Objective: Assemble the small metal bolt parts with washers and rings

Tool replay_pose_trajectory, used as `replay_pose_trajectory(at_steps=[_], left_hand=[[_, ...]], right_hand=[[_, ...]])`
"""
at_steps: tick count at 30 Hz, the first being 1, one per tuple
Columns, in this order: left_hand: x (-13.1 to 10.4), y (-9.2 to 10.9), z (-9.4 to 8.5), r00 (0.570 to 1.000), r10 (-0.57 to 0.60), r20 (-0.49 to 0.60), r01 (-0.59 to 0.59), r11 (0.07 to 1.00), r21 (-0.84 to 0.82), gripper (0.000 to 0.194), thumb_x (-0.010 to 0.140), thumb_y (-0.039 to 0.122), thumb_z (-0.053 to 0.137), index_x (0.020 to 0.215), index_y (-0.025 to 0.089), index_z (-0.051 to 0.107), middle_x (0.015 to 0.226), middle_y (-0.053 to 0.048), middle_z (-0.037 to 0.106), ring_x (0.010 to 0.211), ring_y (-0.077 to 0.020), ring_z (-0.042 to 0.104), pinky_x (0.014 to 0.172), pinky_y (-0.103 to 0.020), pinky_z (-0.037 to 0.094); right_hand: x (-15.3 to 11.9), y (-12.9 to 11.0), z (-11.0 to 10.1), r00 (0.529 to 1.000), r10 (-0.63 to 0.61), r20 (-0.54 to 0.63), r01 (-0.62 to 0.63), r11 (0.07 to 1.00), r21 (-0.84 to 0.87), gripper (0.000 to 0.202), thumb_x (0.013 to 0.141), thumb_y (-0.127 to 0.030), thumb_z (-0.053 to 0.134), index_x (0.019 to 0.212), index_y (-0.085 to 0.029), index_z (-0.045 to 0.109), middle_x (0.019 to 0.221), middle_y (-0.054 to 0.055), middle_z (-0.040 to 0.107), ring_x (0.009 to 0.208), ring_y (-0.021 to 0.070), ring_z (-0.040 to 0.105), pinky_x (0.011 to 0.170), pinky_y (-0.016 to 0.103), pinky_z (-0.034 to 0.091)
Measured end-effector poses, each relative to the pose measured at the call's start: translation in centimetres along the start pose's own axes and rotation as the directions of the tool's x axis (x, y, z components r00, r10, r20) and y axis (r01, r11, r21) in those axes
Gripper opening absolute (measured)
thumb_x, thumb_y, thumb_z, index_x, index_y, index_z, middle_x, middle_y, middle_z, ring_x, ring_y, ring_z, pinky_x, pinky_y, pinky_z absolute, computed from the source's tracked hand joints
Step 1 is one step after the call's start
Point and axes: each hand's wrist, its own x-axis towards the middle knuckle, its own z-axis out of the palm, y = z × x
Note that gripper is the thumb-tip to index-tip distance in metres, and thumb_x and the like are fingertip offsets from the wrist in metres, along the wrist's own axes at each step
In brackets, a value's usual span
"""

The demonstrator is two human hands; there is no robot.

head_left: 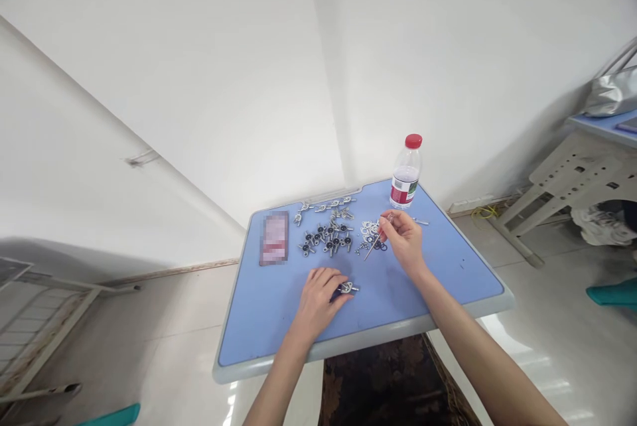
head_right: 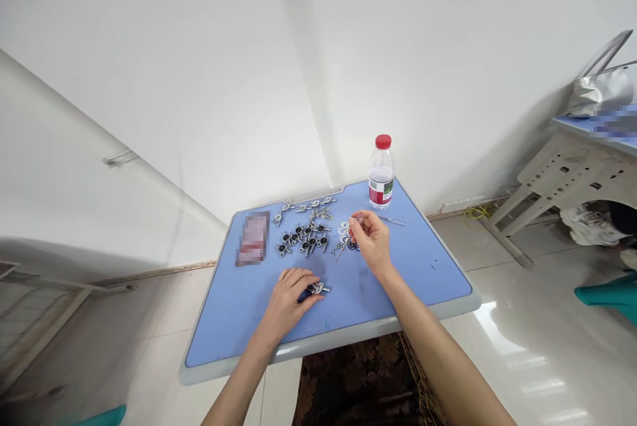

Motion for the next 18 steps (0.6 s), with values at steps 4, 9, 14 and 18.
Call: replay_pose_trajectory(at_steps=[4, 9, 14, 18], left_hand=[[-0.2, -0.1, -0.1, 1.000, -0.007, -0.019, 0.007, 1.000, 0.001, 0.028, 0.082, 0.037, 0.072, 0.103, 0.021, 0.064, 0.099, -0.005, 0.066, 0.091, -0.0215, 0.059, 0.081, -0.037, 0.044], [0.5, -0.5, -1.0, 0.993, -0.058, -0.107, 0.052, 0.997, -0.059, 0.023, 0.087, 0.038, 0.065, 0.104, 0.022, 0.065, 0.102, -0.005, 0.066, 0.096, -0.0217, 0.059, 0.085, -0.037, 0.044], [4.5, -0.6, -1.7, 0.999, -0.034, -0.005, 0.034, 0.999, 0.006, 0.013, 0.092, 0.017, 0.055, 0.095, 0.021, 0.067, 0.096, -0.004, 0.066, 0.094, -0.0192, 0.058, 0.085, -0.037, 0.041], [7.5, -0.7, -0.9, 0.990, 0.018, 0.137, -0.035, 0.992, 0.121, 0.012, 0.087, 0.011, 0.061, 0.094, 0.020, 0.067, 0.093, -0.003, 0.064, 0.092, -0.0195, 0.058, 0.081, -0.035, 0.038]], right_hand=[[0.2, 0.4, 0.1, 1.000, 0.016, -0.016, -0.016, 1.000, 0.010, 0.019, 0.080, -0.036, 0.067, 0.087, -0.019, 0.059, 0.059, -0.004, 0.057, 0.048, 0.0104, 0.052, 0.047, 0.024, 0.046], [0.3, 0.6, 0.1, 0.998, 0.042, -0.037, -0.041, 0.999, 0.032, 0.022, 0.079, -0.038, 0.067, 0.086, -0.019, 0.059, 0.058, -0.005, 0.057, 0.048, 0.0101, 0.052, 0.047, 0.024, 0.046], [0.4, 0.5, 0.1, 0.998, 0.041, -0.056, -0.039, 0.999, 0.034, 0.023, 0.079, -0.038, 0.067, 0.087, -0.019, 0.059, 0.058, -0.005, 0.056, 0.049, 0.0100, 0.052, 0.047, 0.023, 0.046], [0.5, 0.4, 0.2, 0.996, 0.046, -0.077, -0.043, 0.999, 0.033, 0.022, 0.079, -0.037, 0.067, 0.086, -0.018, 0.058, 0.057, -0.006, 0.054, 0.047, 0.0097, 0.051, 0.046, 0.023, 0.045]])
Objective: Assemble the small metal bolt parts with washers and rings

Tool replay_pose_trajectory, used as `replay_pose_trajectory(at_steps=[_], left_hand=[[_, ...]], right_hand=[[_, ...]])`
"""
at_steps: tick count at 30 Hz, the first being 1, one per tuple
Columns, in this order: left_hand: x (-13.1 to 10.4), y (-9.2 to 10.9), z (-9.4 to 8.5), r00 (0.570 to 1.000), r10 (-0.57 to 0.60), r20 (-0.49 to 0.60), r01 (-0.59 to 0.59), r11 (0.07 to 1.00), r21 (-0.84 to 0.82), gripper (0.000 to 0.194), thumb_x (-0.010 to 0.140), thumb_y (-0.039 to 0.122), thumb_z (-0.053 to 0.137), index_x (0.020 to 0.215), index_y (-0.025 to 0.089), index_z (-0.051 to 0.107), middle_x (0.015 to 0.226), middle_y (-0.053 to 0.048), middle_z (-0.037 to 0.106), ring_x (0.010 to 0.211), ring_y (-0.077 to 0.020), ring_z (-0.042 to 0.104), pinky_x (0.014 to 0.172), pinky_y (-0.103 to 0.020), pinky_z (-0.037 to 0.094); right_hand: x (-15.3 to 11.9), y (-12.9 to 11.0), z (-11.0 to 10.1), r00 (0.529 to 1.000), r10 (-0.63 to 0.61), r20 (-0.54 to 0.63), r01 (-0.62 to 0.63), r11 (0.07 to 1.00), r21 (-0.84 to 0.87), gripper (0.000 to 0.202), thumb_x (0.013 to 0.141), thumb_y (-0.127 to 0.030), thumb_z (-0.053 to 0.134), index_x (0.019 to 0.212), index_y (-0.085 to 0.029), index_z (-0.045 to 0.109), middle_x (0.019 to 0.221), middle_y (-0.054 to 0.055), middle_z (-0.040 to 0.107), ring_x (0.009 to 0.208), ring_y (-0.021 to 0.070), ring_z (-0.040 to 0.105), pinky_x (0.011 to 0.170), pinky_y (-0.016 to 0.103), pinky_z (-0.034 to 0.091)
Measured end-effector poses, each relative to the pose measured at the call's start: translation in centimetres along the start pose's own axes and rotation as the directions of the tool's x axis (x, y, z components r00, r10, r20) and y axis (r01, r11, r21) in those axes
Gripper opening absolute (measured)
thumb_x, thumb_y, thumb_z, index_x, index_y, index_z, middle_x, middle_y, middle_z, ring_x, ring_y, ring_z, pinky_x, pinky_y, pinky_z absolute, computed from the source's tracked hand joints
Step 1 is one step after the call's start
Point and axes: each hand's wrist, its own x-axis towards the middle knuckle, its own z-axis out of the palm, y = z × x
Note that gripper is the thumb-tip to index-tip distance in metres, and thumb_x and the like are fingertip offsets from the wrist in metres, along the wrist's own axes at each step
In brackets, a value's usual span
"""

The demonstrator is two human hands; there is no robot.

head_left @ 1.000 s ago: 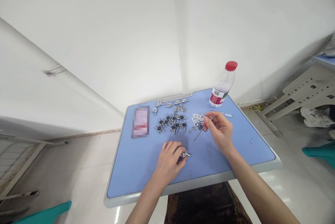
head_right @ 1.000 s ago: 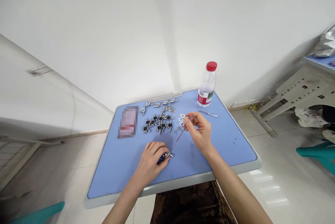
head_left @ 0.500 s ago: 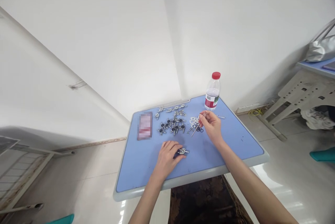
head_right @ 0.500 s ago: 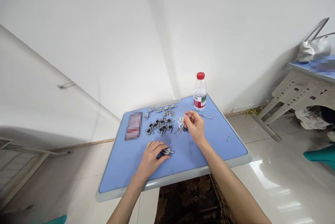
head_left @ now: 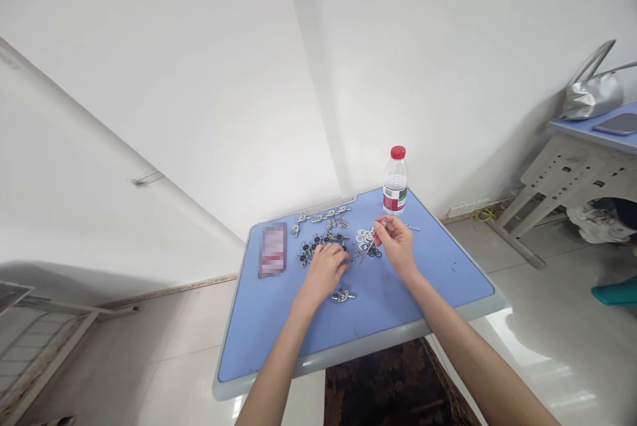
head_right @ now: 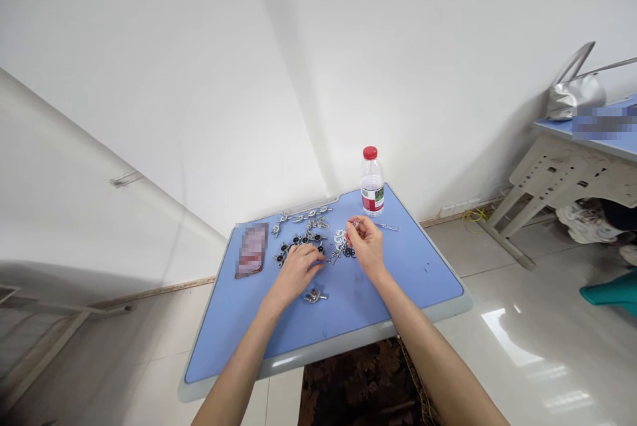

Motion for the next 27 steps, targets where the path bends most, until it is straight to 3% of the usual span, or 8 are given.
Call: replay_pose_trajectory(at_steps=[7, 15, 17, 19, 21, 23, 27], left_hand=[[1.6, -0.2, 0.8, 0.997, 0.039, 0.069, -0.049, 0.987, 0.153, 0.011, 0.086, 0.009, 0.061, 0.089, 0.018, 0.066, 0.090, -0.003, 0.061, 0.089, -0.0202, 0.055, 0.077, -0.034, 0.035], [2.1, 0.3, 0.8, 0.994, 0.042, 0.098, -0.057, 0.986, 0.158, 0.016, 0.088, 0.007, 0.054, 0.077, 0.015, 0.064, 0.081, -0.005, 0.060, 0.081, -0.0205, 0.055, 0.075, -0.035, 0.036], [2.0, 0.1, 0.7, 0.998, 0.024, 0.061, -0.028, 0.997, 0.067, 0.014, 0.087, 0.008, 0.054, 0.080, 0.016, 0.064, 0.083, -0.005, 0.061, 0.083, -0.0196, 0.056, 0.076, -0.034, 0.038], [1.8, -0.2, 0.6, 0.998, -0.069, -0.005, 0.067, 0.982, -0.174, 0.012, 0.087, 0.011, 0.055, 0.082, 0.017, 0.064, 0.083, -0.003, 0.063, 0.080, -0.0174, 0.056, 0.075, -0.031, 0.040], [1.7, -0.7, 0.5, 0.973, -0.228, -0.032, 0.181, 0.845, -0.503, 0.008, 0.086, 0.019, 0.058, 0.081, 0.018, 0.065, 0.079, -0.002, 0.065, 0.073, -0.0152, 0.057, 0.069, -0.027, 0.042], [1.6, -1.0, 0.5, 0.934, -0.357, 0.002, 0.237, 0.618, -0.750, 0.011, 0.082, 0.028, 0.065, 0.079, 0.017, 0.066, 0.073, -0.002, 0.067, 0.067, -0.0143, 0.058, 0.064, -0.025, 0.043], [1.6, -1.4, 0.6, 0.865, -0.497, 0.072, 0.210, 0.229, -0.950, 0.021, 0.068, 0.030, 0.080, 0.080, 0.016, 0.071, 0.073, -0.003, 0.070, 0.068, -0.0145, 0.062, 0.063, -0.023, 0.047]], right_hand=[[0.1, -0.3, 0.1, 1.000, 0.007, 0.010, -0.007, 0.999, 0.044, 0.022, 0.080, -0.038, 0.067, 0.086, -0.019, 0.057, 0.058, -0.006, 0.054, 0.049, 0.0099, 0.050, 0.047, 0.023, 0.043], [0.1, -0.2, 0.1, 1.000, 0.011, 0.018, -0.012, 0.998, 0.066, 0.022, 0.080, -0.038, 0.067, 0.087, -0.019, 0.057, 0.060, -0.005, 0.055, 0.050, 0.0099, 0.051, 0.047, 0.023, 0.044], [0.1, -0.3, 0.1, 1.000, 0.010, 0.018, -0.011, 0.998, 0.069, 0.022, 0.080, -0.038, 0.067, 0.087, -0.019, 0.057, 0.060, -0.005, 0.056, 0.050, 0.0100, 0.051, 0.047, 0.024, 0.044], [0.1, -0.3, 0.1, 1.000, 0.015, 0.012, -0.015, 0.997, 0.074, 0.023, 0.080, -0.039, 0.068, 0.087, -0.019, 0.057, 0.060, -0.005, 0.057, 0.048, 0.0098, 0.052, 0.046, 0.024, 0.045], [0.1, -0.4, 0.1, 1.000, 0.026, 0.002, -0.026, 0.996, 0.084, 0.024, 0.079, -0.040, 0.068, 0.086, -0.019, 0.057, 0.060, -0.005, 0.058, 0.046, 0.0097, 0.052, 0.045, 0.024, 0.046], [0.2, -0.5, 0.1, 0.999, 0.036, -0.011, -0.035, 0.995, 0.095, 0.025, 0.079, -0.040, 0.068, 0.085, -0.019, 0.057, 0.059, -0.005, 0.058, 0.044, 0.0097, 0.053, 0.045, 0.025, 0.048], [0.3, -0.6, 0.0, 0.998, 0.054, -0.034, -0.050, 0.993, 0.109, 0.026, 0.077, -0.041, 0.070, 0.084, -0.019, 0.058, 0.058, -0.005, 0.059, 0.043, 0.0097, 0.054, 0.045, 0.025, 0.049]])
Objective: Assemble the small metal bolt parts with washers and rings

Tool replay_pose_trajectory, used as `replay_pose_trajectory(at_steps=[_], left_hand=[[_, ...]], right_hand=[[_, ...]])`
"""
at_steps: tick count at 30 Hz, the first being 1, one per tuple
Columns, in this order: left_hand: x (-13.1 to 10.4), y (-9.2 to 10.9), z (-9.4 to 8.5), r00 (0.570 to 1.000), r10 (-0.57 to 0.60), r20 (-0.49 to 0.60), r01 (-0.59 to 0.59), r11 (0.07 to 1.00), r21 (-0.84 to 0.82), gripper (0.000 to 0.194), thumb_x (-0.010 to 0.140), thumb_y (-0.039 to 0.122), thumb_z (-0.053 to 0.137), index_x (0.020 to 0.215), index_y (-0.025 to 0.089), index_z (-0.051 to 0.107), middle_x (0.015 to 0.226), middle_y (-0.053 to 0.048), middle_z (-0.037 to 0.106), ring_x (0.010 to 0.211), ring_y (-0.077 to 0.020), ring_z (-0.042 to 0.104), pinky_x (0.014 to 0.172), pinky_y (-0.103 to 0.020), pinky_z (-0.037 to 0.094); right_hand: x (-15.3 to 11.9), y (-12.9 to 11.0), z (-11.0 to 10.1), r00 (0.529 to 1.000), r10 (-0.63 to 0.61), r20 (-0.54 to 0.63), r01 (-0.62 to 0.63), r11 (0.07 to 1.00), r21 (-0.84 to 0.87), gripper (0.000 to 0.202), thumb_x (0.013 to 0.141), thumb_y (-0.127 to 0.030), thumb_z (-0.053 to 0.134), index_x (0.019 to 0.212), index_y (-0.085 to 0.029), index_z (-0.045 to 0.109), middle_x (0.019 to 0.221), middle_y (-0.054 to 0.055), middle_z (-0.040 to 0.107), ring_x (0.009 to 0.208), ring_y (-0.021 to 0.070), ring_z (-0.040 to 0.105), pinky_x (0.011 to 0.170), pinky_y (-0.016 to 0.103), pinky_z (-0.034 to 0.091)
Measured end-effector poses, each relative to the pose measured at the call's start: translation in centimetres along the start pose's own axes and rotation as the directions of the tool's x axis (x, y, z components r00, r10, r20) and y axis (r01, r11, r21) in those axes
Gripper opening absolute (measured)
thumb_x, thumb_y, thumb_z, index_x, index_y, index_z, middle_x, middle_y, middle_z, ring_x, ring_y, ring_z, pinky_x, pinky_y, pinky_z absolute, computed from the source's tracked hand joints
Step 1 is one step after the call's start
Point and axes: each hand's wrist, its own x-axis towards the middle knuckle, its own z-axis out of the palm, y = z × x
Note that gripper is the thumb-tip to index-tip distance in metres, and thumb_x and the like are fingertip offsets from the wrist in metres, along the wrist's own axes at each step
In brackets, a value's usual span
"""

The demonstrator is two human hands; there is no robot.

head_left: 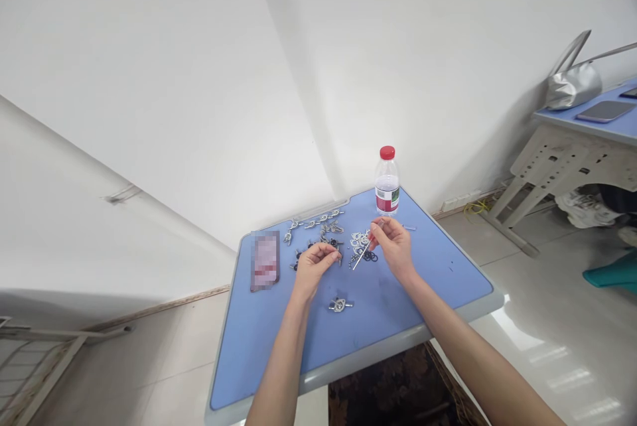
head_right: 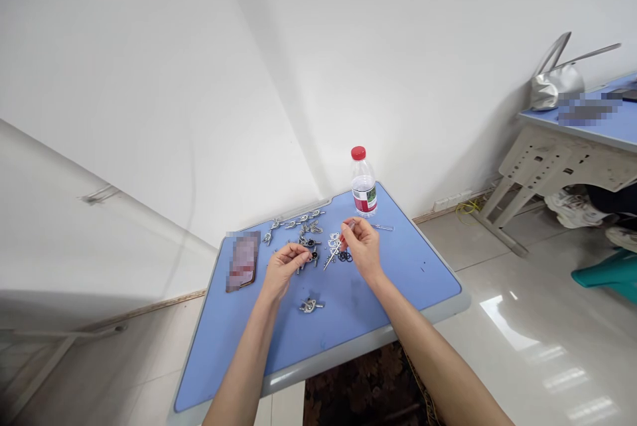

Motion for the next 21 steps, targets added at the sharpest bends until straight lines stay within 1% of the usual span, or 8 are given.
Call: replay_pose_trajectory(at_steps=[1, 3, 6, 10, 13, 16, 21], left_hand=[[0.0, 0.0, 0.0, 0.999, -0.037, -0.024, 0.036, 0.997, -0.071, 0.023, 0.065, 0.029, 0.082, 0.082, 0.016, 0.073, 0.073, -0.003, 0.071, 0.068, -0.0140, 0.063, 0.062, -0.022, 0.047], [0.0, -0.1, 0.0, 0.993, -0.116, -0.038, 0.107, 0.979, -0.176, 0.028, 0.060, 0.028, 0.086, 0.082, 0.015, 0.075, 0.072, -0.003, 0.071, 0.064, -0.0123, 0.062, 0.058, -0.021, 0.047], [-0.2, -0.1, -0.1, 0.982, -0.185, -0.026, 0.173, 0.952, -0.252, 0.029, 0.055, 0.027, 0.089, 0.077, 0.013, 0.075, 0.069, -0.004, 0.071, 0.061, -0.0103, 0.061, 0.056, -0.019, 0.049], [-0.5, -0.2, -0.1, 0.972, -0.234, -0.021, 0.215, 0.920, -0.329, 0.030, 0.056, 0.027, 0.089, 0.078, 0.013, 0.073, 0.070, -0.002, 0.070, 0.063, -0.0096, 0.064, 0.059, -0.018, 0.053], [-0.5, -0.4, -0.2, 0.963, -0.270, -0.021, 0.241, 0.887, -0.393, 0.030, 0.058, 0.025, 0.089, 0.078, 0.013, 0.070, 0.070, -0.001, 0.069, 0.062, -0.0079, 0.065, 0.059, -0.015, 0.054], [-0.4, -0.7, -0.4, 0.954, -0.297, -0.028, 0.253, 0.857, -0.449, 0.029, 0.058, 0.023, 0.088, 0.077, 0.014, 0.068, 0.070, 0.000, 0.068, 0.059, -0.0064, 0.064, 0.055, -0.012, 0.054], [-0.4, -1.1, -0.5, 0.948, -0.318, -0.024, 0.264, 0.826, -0.498, 0.029, 0.061, 0.025, 0.088, 0.076, 0.014, 0.065, 0.068, 0.001, 0.067, 0.059, -0.0064, 0.063, 0.047, -0.010, 0.049]], right_hand=[[0.0, 0.0, 0.0, 1.000, 0.006, -0.002, -0.006, 1.000, 0.003, 0.027, 0.077, -0.041, 0.070, 0.083, -0.018, 0.058, 0.058, -0.005, 0.059, 0.042, 0.0097, 0.054, 0.045, 0.025, 0.049], [0.1, -0.1, -0.1, 1.000, 0.017, -0.003, -0.017, 1.000, 0.016, 0.027, 0.076, -0.041, 0.071, 0.083, -0.018, 0.058, 0.058, -0.005, 0.060, 0.042, 0.0099, 0.055, 0.044, 0.025, 0.049], [0.0, -0.2, -0.1, 1.000, 0.031, 0.000, -0.031, 0.999, 0.044, 0.028, 0.075, -0.042, 0.072, 0.083, -0.018, 0.059, 0.059, -0.004, 0.062, 0.043, 0.0106, 0.057, 0.046, 0.026, 0.052], [-0.4, -0.1, 0.1, 0.999, 0.037, 0.030, -0.038, 0.998, 0.045, 0.030, 0.074, -0.042, 0.075, 0.086, -0.019, 0.060, 0.064, -0.002, 0.066, 0.048, 0.0131, 0.063, 0.050, 0.028, 0.055], [-0.8, 0.0, 0.2, 0.997, 0.028, 0.069, -0.032, 0.998, 0.056, 0.028, 0.076, -0.040, 0.074, 0.089, -0.020, 0.060, 0.069, -0.001, 0.069, 0.055, 0.0146, 0.066, 0.057, 0.030, 0.058], [-1.2, -0.1, 0.3, 0.996, 0.004, 0.091, -0.011, 0.997, 0.071, 0.024, 0.078, -0.037, 0.073, 0.090, -0.021, 0.060, 0.074, 0.001, 0.072, 0.061, 0.0155, 0.068, 0.063, 0.033, 0.060], [-1.6, -0.6, 0.5, 0.996, -0.041, 0.080, 0.035, 0.996, 0.080, 0.022, 0.078, -0.036, 0.073, 0.089, -0.021, 0.060, 0.080, 0.002, 0.073, 0.067, 0.0175, 0.070, 0.068, 0.037, 0.062]])
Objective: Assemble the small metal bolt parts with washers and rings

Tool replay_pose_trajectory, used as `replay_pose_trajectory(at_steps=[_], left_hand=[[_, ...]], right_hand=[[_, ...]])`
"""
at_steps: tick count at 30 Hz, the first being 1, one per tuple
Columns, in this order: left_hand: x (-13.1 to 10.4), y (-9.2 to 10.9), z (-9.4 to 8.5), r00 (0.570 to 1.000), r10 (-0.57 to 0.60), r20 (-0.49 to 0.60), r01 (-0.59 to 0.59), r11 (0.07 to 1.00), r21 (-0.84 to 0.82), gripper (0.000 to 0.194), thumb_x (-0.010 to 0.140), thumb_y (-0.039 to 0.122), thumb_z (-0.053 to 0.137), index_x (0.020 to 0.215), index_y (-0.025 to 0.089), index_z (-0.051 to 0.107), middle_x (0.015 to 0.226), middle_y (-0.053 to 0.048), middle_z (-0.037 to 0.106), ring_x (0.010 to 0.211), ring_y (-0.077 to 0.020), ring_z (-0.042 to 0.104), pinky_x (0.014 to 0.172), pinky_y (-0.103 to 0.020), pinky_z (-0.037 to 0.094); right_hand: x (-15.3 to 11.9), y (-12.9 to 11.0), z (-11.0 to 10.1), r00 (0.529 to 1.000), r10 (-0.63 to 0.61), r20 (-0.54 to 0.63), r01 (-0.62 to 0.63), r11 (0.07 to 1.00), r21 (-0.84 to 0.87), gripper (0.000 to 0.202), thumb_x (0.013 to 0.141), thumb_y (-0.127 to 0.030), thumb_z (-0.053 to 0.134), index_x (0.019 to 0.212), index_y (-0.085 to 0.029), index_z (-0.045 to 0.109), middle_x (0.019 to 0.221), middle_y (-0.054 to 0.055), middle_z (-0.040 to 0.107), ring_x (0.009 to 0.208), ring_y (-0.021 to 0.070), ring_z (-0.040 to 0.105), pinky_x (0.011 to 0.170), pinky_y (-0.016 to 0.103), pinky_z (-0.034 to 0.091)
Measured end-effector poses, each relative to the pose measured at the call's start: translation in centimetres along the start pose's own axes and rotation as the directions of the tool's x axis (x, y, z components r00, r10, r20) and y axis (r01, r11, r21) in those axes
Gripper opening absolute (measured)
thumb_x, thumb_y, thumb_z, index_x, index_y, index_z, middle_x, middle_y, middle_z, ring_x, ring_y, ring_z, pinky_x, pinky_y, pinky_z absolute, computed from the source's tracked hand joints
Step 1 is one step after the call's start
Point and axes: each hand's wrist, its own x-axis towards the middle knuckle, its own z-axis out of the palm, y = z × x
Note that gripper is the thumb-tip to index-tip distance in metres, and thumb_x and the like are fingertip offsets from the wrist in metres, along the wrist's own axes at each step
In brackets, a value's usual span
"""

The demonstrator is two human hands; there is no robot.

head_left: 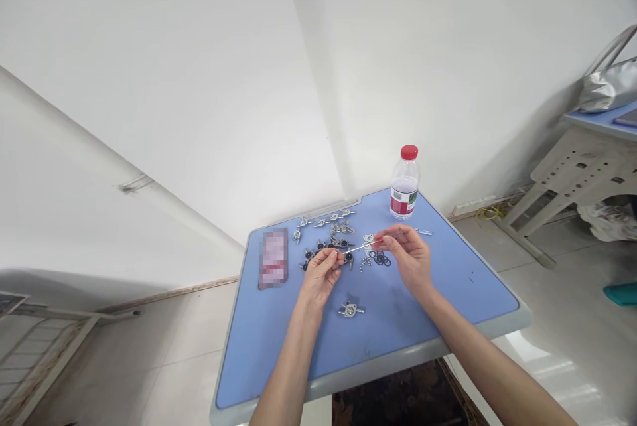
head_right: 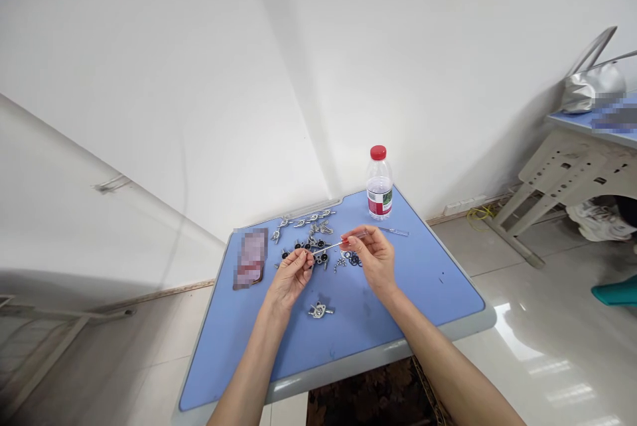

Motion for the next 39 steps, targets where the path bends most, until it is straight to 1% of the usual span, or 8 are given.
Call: replay_pose_trajectory(at_steps=[7, 16, 18, 21, 24, 30, 37, 39], left_hand=[[-0.1, -0.3, 0.3, 1.000, -0.024, 0.020, 0.025, 0.999, -0.047, 0.035, 0.053, 0.027, 0.092, 0.072, 0.012, 0.066, 0.063, 0.001, 0.063, 0.055, -0.0050, 0.058, 0.042, -0.009, 0.043], [-0.3, -0.1, 0.5, 0.999, -0.046, -0.017, 0.044, 0.995, -0.092, 0.032, 0.054, 0.021, 0.091, 0.067, 0.011, 0.064, 0.061, 0.000, 0.064, 0.052, -0.0058, 0.059, 0.043, -0.010, 0.046], [-0.3, -0.1, 0.5, 0.998, -0.047, -0.029, 0.044, 0.994, -0.103, 0.030, 0.056, 0.020, 0.090, 0.068, 0.010, 0.064, 0.061, 0.000, 0.064, 0.051, -0.0054, 0.059, 0.044, -0.010, 0.047], [-0.1, -0.3, 0.3, 0.998, -0.046, -0.048, 0.040, 0.991, -0.128, 0.027, 0.059, 0.018, 0.089, 0.070, 0.010, 0.065, 0.060, 0.000, 0.064, 0.050, -0.0046, 0.059, 0.046, -0.010, 0.050], [0.0, -0.4, 0.2, 0.998, -0.049, -0.049, 0.040, 0.986, -0.160, 0.025, 0.060, 0.016, 0.088, 0.069, 0.009, 0.066, 0.060, 0.000, 0.064, 0.049, -0.0043, 0.059, 0.046, -0.010, 0.050], [-0.3, -0.4, 0.5, 0.999, -0.045, -0.028, 0.037, 0.975, -0.219, 0.021, 0.061, 0.011, 0.086, 0.070, 0.009, 0.067, 0.063, 0.000, 0.065, 0.052, -0.0053, 0.060, 0.048, -0.010, 0.052], [0.0, -0.5, 0.5, 0.998, -0.029, -0.052, 0.016, 0.970, -0.244, 0.016, 0.066, 0.008, 0.083, 0.071, 0.009, 0.068, 0.063, 0.000, 0.065, 0.054, -0.0061, 0.063, 0.049, -0.010, 0.053], [-0.1, -0.5, 0.5, 0.998, -0.031, -0.049, 0.018, 0.969, -0.247, 0.014, 0.068, 0.009, 0.081, 0.074, 0.008, 0.069, 0.064, -0.001, 0.066, 0.056, -0.0072, 0.064, 0.051, -0.011, 0.054]], right_hand=[[-0.5, 0.0, 0.2, 0.999, -0.014, 0.051, 0.014, 1.000, 0.000, 0.015, 0.081, -0.030, 0.072, 0.090, -0.022, 0.062, 0.083, 0.001, 0.074, 0.070, 0.0161, 0.071, 0.071, 0.034, 0.061], [-0.5, 0.4, 0.0, 0.995, -0.070, 0.071, 0.073, 0.997, -0.029, 0.010, 0.085, -0.024, 0.068, 0.093, -0.022, 0.064, 0.087, 0.001, 0.074, 0.076, 0.0165, 0.071, 0.074, 0.034, 0.062], [-0.7, 0.6, -0.2, 0.987, -0.118, 0.105, 0.123, 0.992, -0.040, 0.010, 0.086, -0.021, 0.066, 0.095, -0.023, 0.064, 0.089, 0.001, 0.074, 0.079, 0.0165, 0.071, 0.075, 0.034, 0.062], [-1.0, 1.0, -0.6, 0.956, -0.206, 0.207, 0.226, 0.971, -0.076, 0.015, 0.088, -0.016, 0.063, 0.099, -0.025, 0.065, 0.096, 0.002, 0.073, 0.086, 0.0175, 0.071, 0.077, 0.034, 0.061], [-1.4, 1.2, -0.8, 0.931, -0.243, 0.274, 0.279, 0.955, -0.100, 0.019, 0.088, -0.012, 0.062, 0.100, -0.026, 0.066, 0.100, 0.003, 0.073, 0.088, 0.0182, 0.071, 0.075, 0.034, 0.061], [-1.6, 1.2, -0.4, 0.953, -0.241, 0.182, 0.255, 0.966, -0.053, 0.020, 0.087, -0.009, 0.063, 0.097, -0.025, 0.065, 0.095, 0.001, 0.074, 0.084, 0.0165, 0.072, 0.075, 0.033, 0.062], [-1.8, 1.3, -0.7, 0.888, -0.350, 0.300, 0.409, 0.897, -0.165, 0.027, 0.086, -0.005, 0.061, 0.102, -0.026, 0.064, 0.100, 0.002, 0.073, 0.091, 0.0188, 0.071, 0.076, 0.036, 0.061], [-1.8, 1.4, -0.7, 0.895, -0.350, 0.276, 0.406, 0.895, -0.183, 0.025, 0.087, -0.006, 0.061, 0.102, -0.026, 0.064, 0.099, 0.002, 0.073, 0.088, 0.0181, 0.071, 0.075, 0.035, 0.061]])
